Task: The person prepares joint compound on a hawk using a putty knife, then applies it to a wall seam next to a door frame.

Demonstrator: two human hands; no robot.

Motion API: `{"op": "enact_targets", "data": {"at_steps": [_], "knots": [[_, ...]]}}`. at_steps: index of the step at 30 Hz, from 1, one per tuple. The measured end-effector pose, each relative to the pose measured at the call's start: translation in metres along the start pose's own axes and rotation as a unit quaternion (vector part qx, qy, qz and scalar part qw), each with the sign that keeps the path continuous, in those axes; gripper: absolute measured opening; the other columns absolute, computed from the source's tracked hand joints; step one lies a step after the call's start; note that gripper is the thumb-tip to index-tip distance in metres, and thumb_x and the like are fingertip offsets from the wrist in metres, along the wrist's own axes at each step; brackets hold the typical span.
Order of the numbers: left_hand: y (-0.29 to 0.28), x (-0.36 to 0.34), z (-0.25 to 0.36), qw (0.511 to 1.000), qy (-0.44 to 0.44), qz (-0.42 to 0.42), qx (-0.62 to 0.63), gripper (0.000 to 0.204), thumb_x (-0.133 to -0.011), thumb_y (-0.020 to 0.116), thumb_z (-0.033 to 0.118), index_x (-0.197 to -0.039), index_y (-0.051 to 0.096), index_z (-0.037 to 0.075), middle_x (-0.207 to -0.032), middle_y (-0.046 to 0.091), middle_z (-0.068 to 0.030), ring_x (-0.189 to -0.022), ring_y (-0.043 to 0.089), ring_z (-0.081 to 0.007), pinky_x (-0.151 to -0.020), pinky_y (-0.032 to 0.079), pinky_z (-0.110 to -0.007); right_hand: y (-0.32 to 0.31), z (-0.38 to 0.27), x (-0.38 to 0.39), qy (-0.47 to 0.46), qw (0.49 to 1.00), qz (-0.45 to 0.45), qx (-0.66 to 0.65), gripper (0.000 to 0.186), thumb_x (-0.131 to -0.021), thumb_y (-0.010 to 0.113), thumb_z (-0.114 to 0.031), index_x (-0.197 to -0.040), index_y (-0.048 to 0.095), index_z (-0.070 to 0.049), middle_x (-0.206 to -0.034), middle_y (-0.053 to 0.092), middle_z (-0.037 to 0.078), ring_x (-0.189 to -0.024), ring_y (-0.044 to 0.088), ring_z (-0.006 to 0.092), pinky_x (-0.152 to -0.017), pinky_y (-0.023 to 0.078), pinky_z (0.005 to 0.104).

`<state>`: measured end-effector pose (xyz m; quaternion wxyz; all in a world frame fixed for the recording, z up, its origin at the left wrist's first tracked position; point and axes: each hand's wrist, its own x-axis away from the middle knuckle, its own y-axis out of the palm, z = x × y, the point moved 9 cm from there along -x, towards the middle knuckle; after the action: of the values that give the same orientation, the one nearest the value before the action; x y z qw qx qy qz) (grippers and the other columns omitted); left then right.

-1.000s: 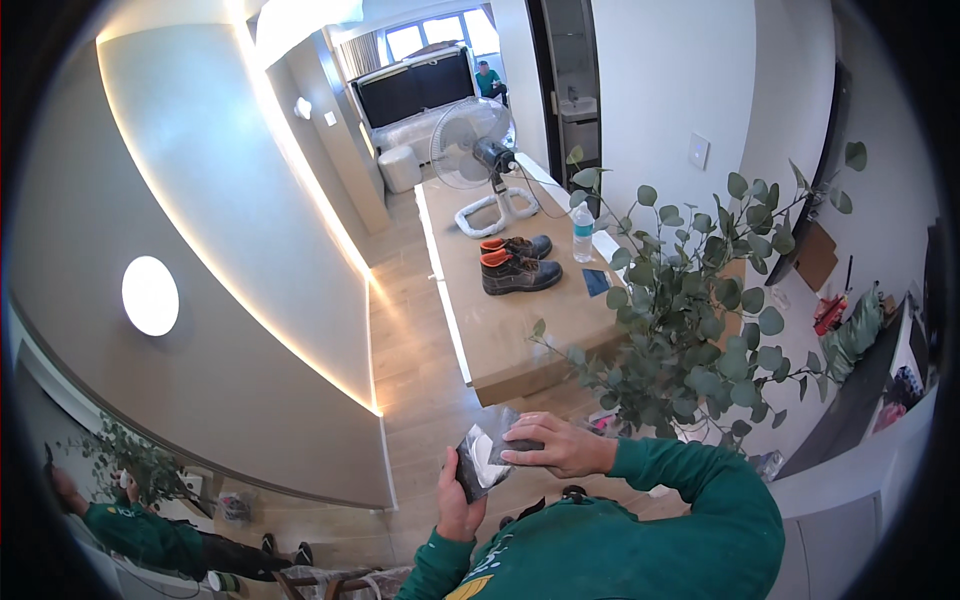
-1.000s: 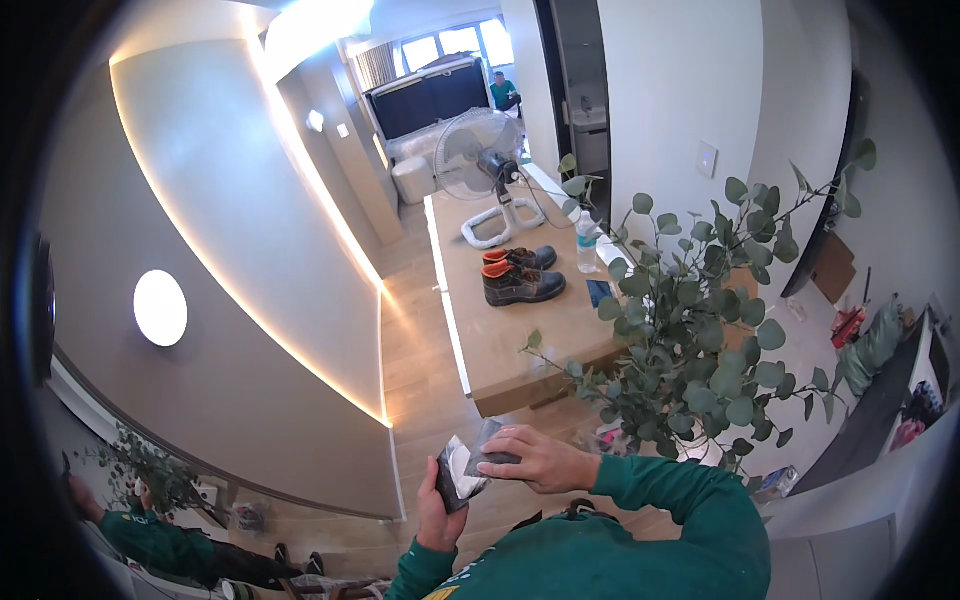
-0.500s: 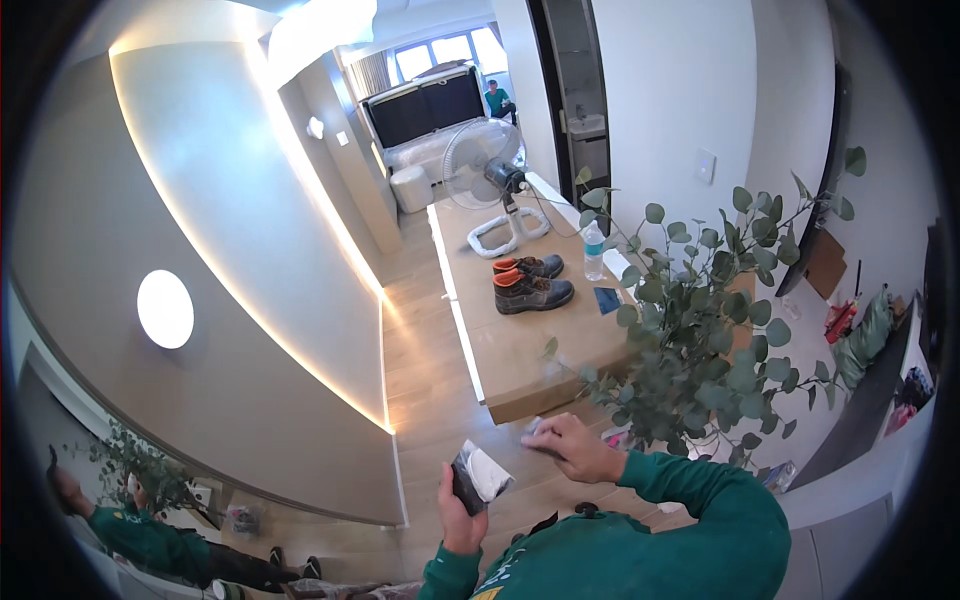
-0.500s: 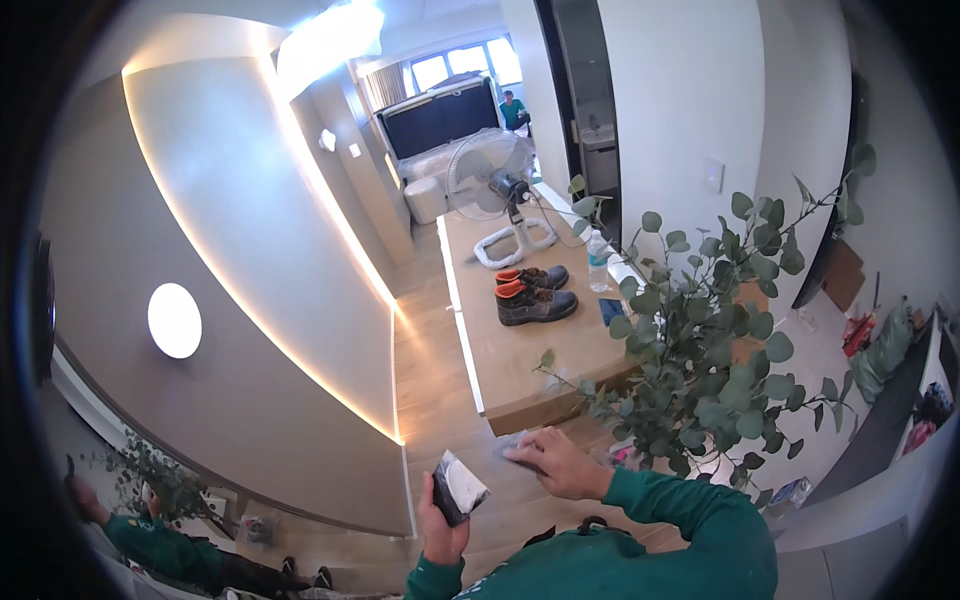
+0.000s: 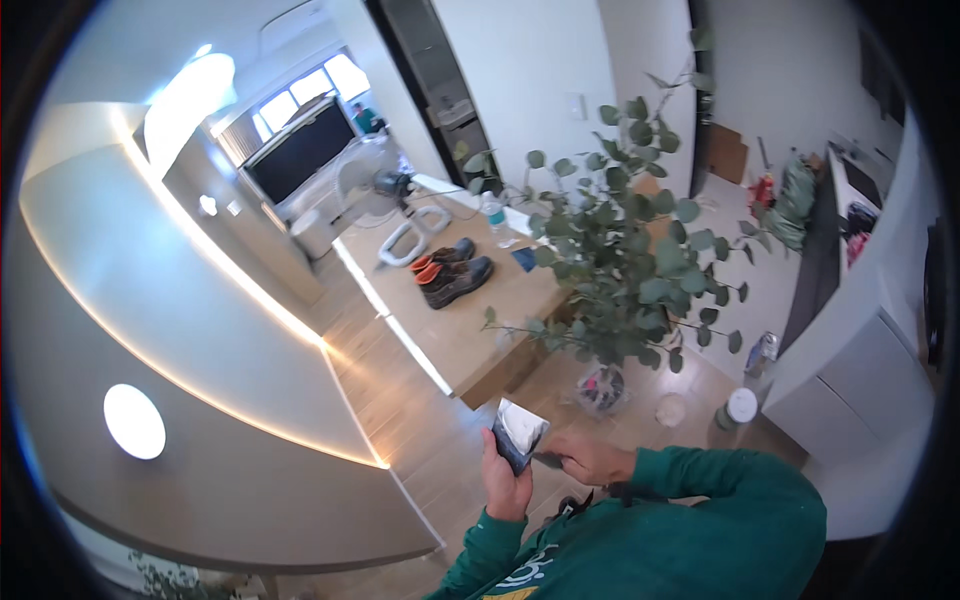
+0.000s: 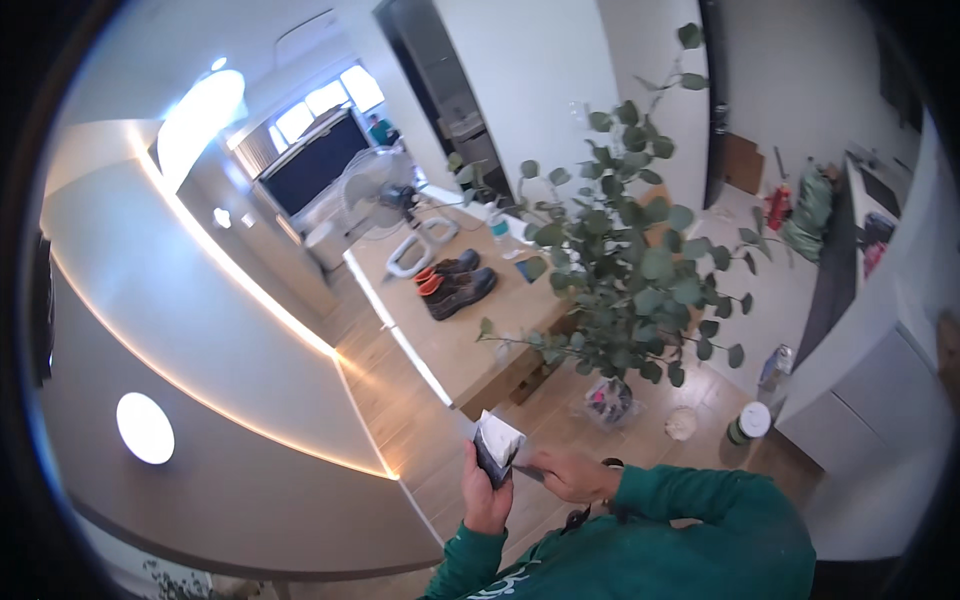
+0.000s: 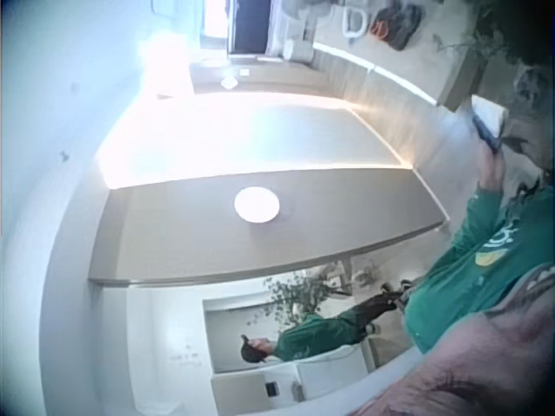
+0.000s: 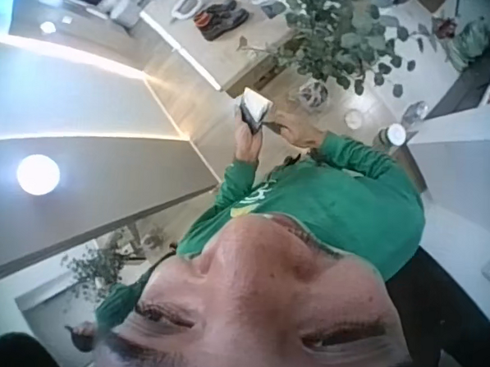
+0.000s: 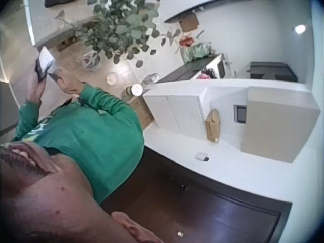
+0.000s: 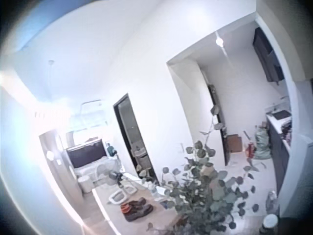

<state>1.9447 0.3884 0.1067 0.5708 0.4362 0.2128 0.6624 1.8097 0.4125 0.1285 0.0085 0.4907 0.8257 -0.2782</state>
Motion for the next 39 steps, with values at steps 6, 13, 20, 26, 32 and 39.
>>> {"op": "enact_targets", "data": {"at_steps": [6, 13, 20, 26, 32, 39], "knots": [[-0.002, 0.046, -0.079, 0.977, -0.177, -0.041, -0.109, 0.048, -0.107, 0.042, 0.045, -0.124, 0.06, 0.004, -0.12, 0.068, -0.0083, -0.111, 0.065, -0.0224, -0.104, 0.048, -0.039, -0.028, 0.07, 0.179, 0.234, 0.92, 0.252, -0.19, 0.046, -0.092, 0.041, -0.005, -0.134, 0.052, 0.008, -0.131, 0.06, 0.02, -0.121, 0.057, 0.0262, -0.106, 0.043, 0.0331], [0.009, 0.138, -0.241, 0.891, -0.38, -0.144, -0.204, 0.054, -0.107, 0.039, 0.049, -0.131, 0.057, 0.005, -0.126, 0.066, -0.0084, -0.115, 0.064, -0.0215, -0.104, 0.049, -0.039, -0.056, 0.044, 0.402, 0.164, 0.657, 0.618, -0.4, 0.045, -0.098, 0.044, -0.013, -0.14, 0.047, 0.005, -0.132, 0.058, 0.015, -0.121, 0.057, 0.024, -0.107, 0.043, 0.0362], [0.104, 0.249, -0.422, 0.801, -0.475, -0.241, -0.272, 0.061, -0.104, 0.041, 0.055, -0.137, 0.054, 0.005, -0.131, 0.064, -0.0082, -0.119, 0.062, -0.0235, -0.106, 0.048, -0.041, -0.114, -0.004, 0.575, 0.157, 0.518, 0.757, -0.366, 0.036, -0.104, 0.05, -0.025, -0.131, 0.058, -0.001, -0.118, 0.065, 0.008, -0.109, 0.061, 0.0165, -0.098, 0.047, 0.0342], [0.173, 0.338, -0.524, 0.681, -0.602, -0.317, -0.271, 0.055, -0.107, 0.04, 0.048, -0.138, 0.052, 0.004, -0.132, 0.063, -0.0074, -0.119, 0.062, -0.0202, -0.104, 0.049, -0.037, -0.16, -0.084, 0.641, 0.044, 0.471, 0.826, -0.306, 0.04, -0.104, 0.054, -0.021, -0.136, 0.053, 0.003, -0.12, 0.065, 0.008, -0.103, 0.064, 0.0151, -0.088, 0.053, 0.0305], [0.223, 0.354, -0.588, 0.6, -0.65, -0.368, -0.288, 0.051, -0.107, 0.042, 0.045, -0.134, 0.053, 0.003, -0.126, 0.065, -0.0088, -0.111, 0.066, -0.0204, -0.097, 0.054, -0.036, -0.182, -0.116, 0.691, 0.114, 0.433, 0.885, -0.129, 0.043, -0.103, 0.049, -0.022, -0.138, 0.053, 0.002, -0.129, 0.059, 0.011, -0.117, 0.057, 0.0178, -0.1, 0.047, 0.0345], [0.291, 0.347, -0.64, 0.467, -0.657, -0.474, -0.354, 0.049, -0.107, 0.045, 0.043, -0.131, 0.056, 0.001, -0.122, 0.067, -0.0105, -0.106, 0.068, -0.0208, -0.094, 0.056, -0.036, -0.26, -0.193, 0.698, 0.205, 0.591, 0.754, 0.201, 0.052, -0.09, 0.05, -0.02, -0.138, 0.058, -0.002, -0.148, 0.045, 0.015, -0.142, 0.035, 0.0287, -0.119, 0.024, 0.0459]]}}
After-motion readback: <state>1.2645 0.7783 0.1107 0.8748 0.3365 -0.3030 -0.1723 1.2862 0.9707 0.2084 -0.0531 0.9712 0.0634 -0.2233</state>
